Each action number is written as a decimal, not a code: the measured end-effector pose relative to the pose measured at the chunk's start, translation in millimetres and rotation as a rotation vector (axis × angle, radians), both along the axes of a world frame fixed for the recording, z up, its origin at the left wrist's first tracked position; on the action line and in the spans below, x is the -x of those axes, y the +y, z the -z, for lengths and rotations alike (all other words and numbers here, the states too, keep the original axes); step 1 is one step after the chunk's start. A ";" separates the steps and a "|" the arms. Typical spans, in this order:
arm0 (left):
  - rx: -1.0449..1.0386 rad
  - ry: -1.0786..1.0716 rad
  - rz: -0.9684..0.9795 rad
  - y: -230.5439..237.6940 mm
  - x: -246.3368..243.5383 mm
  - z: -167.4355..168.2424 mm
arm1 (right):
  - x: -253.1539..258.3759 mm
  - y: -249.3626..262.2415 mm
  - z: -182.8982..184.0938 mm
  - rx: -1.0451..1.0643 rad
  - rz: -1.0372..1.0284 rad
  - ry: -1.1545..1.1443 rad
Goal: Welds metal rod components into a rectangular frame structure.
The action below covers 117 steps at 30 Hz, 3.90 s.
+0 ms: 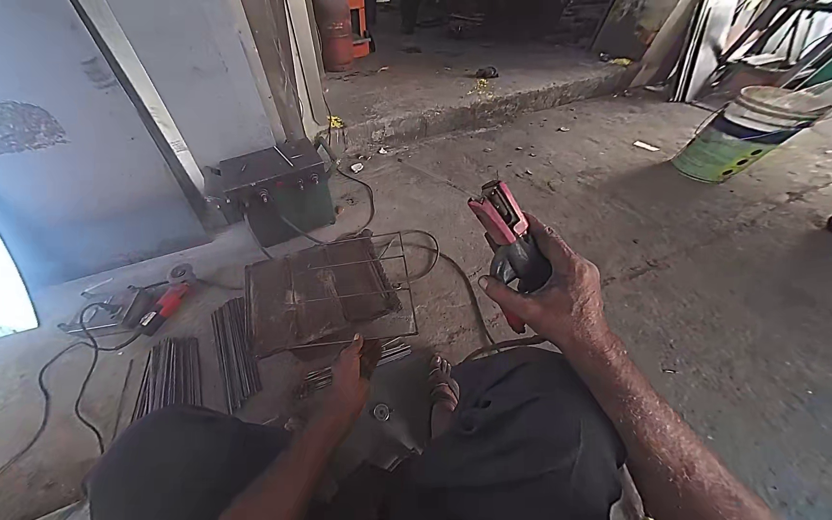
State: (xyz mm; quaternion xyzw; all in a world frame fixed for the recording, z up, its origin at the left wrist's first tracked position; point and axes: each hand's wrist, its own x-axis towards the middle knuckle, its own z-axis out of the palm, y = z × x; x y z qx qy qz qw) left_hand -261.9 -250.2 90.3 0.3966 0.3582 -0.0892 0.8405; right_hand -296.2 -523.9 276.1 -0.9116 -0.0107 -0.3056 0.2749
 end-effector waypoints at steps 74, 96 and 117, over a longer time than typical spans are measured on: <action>-1.637 -0.680 1.605 40.0 -278.6 42.5 | -268.4 -13.6 202.0 0.181 0.051 0.517; -1.617 -0.655 1.608 37.8 -280.8 39.3 | -267.5 -15.0 203.9 0.171 0.056 0.513; -1.656 -0.549 1.628 30.0 -283.5 39.3 | -249.7 -14.4 200.8 0.183 0.061 0.387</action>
